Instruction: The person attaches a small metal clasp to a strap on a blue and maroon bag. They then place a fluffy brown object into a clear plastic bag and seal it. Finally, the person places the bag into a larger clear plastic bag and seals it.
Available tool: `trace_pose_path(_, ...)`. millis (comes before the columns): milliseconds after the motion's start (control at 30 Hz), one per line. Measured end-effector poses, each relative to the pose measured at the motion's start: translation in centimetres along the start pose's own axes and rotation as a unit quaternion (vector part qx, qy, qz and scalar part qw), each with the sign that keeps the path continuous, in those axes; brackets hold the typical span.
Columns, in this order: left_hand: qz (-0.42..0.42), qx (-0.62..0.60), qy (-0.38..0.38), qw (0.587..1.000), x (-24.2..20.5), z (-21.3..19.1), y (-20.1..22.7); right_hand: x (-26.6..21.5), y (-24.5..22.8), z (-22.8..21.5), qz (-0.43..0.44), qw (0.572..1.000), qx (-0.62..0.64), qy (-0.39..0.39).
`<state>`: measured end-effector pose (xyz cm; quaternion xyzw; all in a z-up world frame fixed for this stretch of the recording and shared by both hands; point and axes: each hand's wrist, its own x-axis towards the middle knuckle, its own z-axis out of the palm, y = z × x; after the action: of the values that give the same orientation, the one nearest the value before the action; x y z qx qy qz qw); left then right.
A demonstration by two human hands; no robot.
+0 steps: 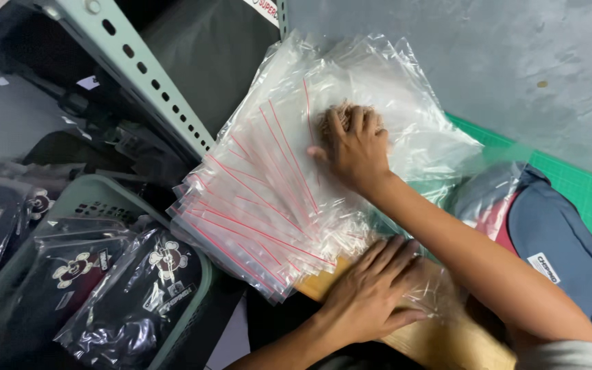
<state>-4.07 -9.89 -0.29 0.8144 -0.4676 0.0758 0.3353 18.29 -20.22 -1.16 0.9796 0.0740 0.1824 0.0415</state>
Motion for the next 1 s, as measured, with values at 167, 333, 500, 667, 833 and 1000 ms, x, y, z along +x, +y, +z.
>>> trace_pose_path(167,-0.004,0.015,0.02,1.0,0.5,-1.0,0.6,-0.2,-4.9,-1.6,-0.073,0.991,0.113,-0.011)
trace_pose_path(333,-0.003,0.018,0.014,1.0,0.4,-0.8,0.3,-0.2,-5.5,-1.7,-0.252,0.931,0.264,0.005)
trace_pose_path(500,-0.007,0.01,0.011,1.0,0.3,-0.8,0.2,0.7,-5.3,-3.4,-0.35,0.788,0.504,-0.054)
trace_pose_path(667,0.01,-0.03,0.112,0.993,0.0,-3.2,1.0,0.7,-3.4,-6.3,-0.258,0.815,0.519,0.021)
trace_pose_path(833,-0.181,0.122,0.152,0.964,-0.9,-7.2,-1.0,0.0,-2.4,-10.7,-0.266,0.82,0.491,0.123)
trace_pose_path(1000,-0.293,0.266,0.065,0.916,-2.6,-4.4,-4.9,0.2,-3.0,-4.2,-0.426,0.771,0.474,0.002)
